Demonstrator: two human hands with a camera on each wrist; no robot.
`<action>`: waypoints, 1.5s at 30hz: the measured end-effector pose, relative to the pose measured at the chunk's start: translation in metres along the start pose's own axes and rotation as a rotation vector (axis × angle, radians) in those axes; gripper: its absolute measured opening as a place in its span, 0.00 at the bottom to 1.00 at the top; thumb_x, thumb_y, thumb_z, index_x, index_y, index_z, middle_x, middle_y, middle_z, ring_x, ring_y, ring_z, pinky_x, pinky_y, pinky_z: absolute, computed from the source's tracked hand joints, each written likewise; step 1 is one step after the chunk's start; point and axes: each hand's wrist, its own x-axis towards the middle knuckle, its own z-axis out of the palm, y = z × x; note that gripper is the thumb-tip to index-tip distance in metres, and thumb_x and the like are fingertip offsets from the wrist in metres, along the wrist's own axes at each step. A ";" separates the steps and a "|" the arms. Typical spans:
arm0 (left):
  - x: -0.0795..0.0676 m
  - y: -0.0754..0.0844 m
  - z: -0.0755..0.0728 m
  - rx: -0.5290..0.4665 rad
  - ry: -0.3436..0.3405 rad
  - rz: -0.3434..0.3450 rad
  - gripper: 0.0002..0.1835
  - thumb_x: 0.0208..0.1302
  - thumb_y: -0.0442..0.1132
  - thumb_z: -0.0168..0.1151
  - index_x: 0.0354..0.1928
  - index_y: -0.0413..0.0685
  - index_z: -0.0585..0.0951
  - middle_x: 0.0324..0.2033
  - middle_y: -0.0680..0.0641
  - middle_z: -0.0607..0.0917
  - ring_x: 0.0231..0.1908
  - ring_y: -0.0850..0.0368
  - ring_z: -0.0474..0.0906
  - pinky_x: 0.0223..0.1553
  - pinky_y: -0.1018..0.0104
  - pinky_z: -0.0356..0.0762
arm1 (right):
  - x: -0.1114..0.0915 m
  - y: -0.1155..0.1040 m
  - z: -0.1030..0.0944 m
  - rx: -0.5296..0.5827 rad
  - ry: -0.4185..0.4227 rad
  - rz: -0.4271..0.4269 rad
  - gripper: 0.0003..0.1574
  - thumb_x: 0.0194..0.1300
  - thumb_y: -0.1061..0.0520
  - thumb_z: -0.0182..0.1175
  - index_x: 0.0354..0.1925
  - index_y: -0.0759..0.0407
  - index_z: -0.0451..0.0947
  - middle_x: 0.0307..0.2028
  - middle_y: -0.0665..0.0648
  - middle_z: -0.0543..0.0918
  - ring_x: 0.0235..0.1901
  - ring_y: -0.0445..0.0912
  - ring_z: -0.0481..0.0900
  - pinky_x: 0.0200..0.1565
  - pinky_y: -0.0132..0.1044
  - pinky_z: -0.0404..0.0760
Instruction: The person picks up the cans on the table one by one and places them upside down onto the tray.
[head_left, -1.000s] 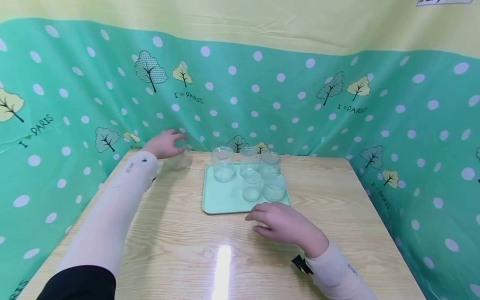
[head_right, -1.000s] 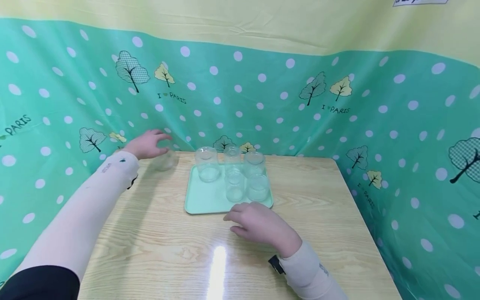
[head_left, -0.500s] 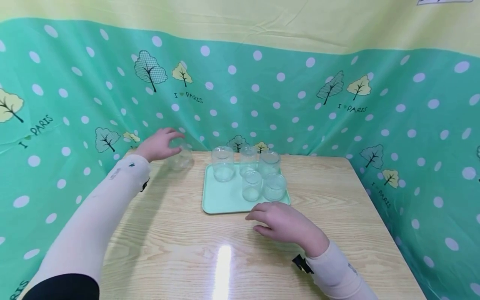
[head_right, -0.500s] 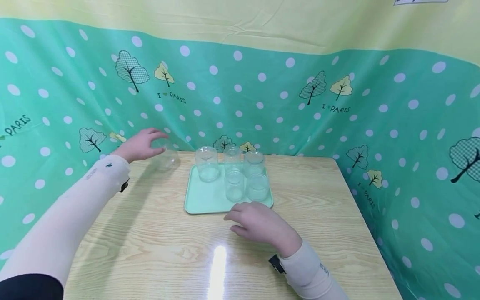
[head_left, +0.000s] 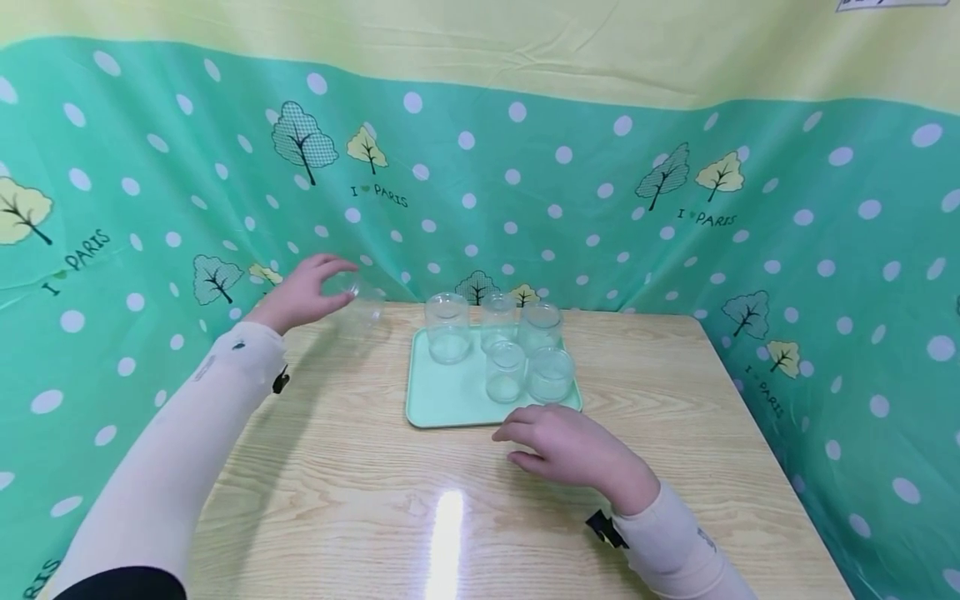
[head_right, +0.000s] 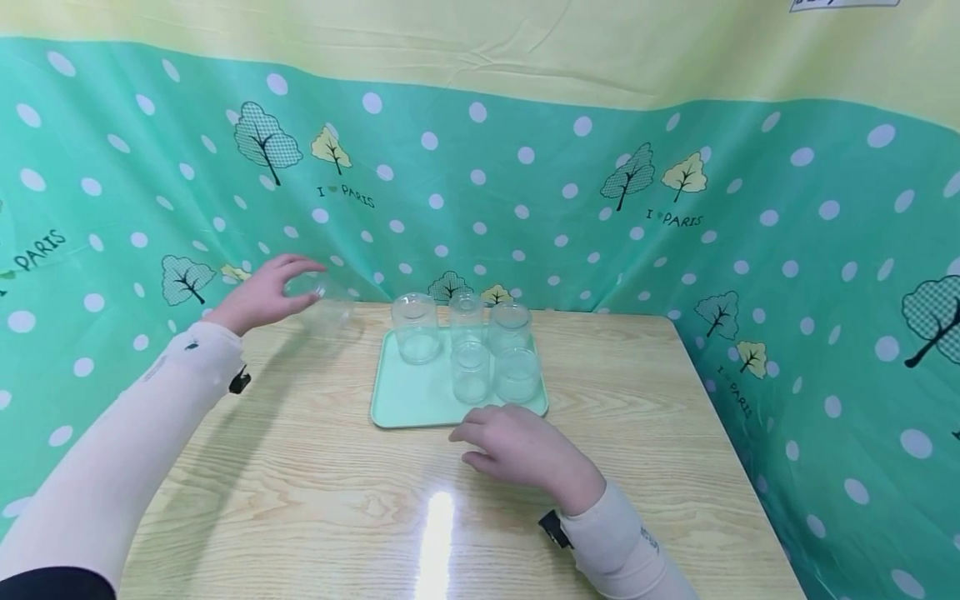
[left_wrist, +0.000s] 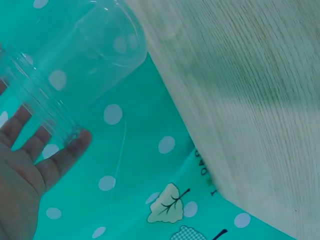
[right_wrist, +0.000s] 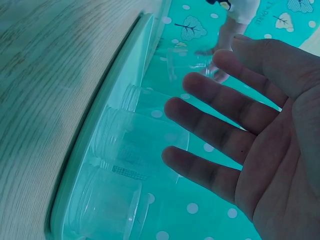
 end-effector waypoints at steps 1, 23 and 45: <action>-0.002 0.000 -0.001 -0.005 0.006 0.000 0.36 0.70 0.65 0.58 0.74 0.59 0.70 0.76 0.42 0.62 0.74 0.34 0.56 0.68 0.25 0.58 | 0.000 0.000 0.000 0.000 0.002 -0.001 0.16 0.72 0.49 0.65 0.56 0.48 0.84 0.50 0.45 0.86 0.51 0.40 0.84 0.54 0.38 0.84; -0.037 0.007 0.004 -0.227 0.220 -0.038 0.31 0.72 0.60 0.61 0.74 0.71 0.68 0.74 0.50 0.64 0.67 0.41 0.67 0.58 0.35 0.76 | -0.001 0.000 0.001 0.002 0.007 0.003 0.16 0.71 0.48 0.65 0.55 0.48 0.84 0.50 0.44 0.86 0.50 0.39 0.84 0.53 0.37 0.84; -0.058 0.050 0.010 -0.406 0.337 0.012 0.29 0.72 0.47 0.65 0.72 0.59 0.71 0.69 0.51 0.69 0.66 0.49 0.69 0.49 0.78 0.76 | 0.001 -0.001 0.002 0.022 -0.002 0.000 0.16 0.71 0.49 0.65 0.56 0.48 0.84 0.51 0.44 0.86 0.50 0.39 0.84 0.53 0.37 0.84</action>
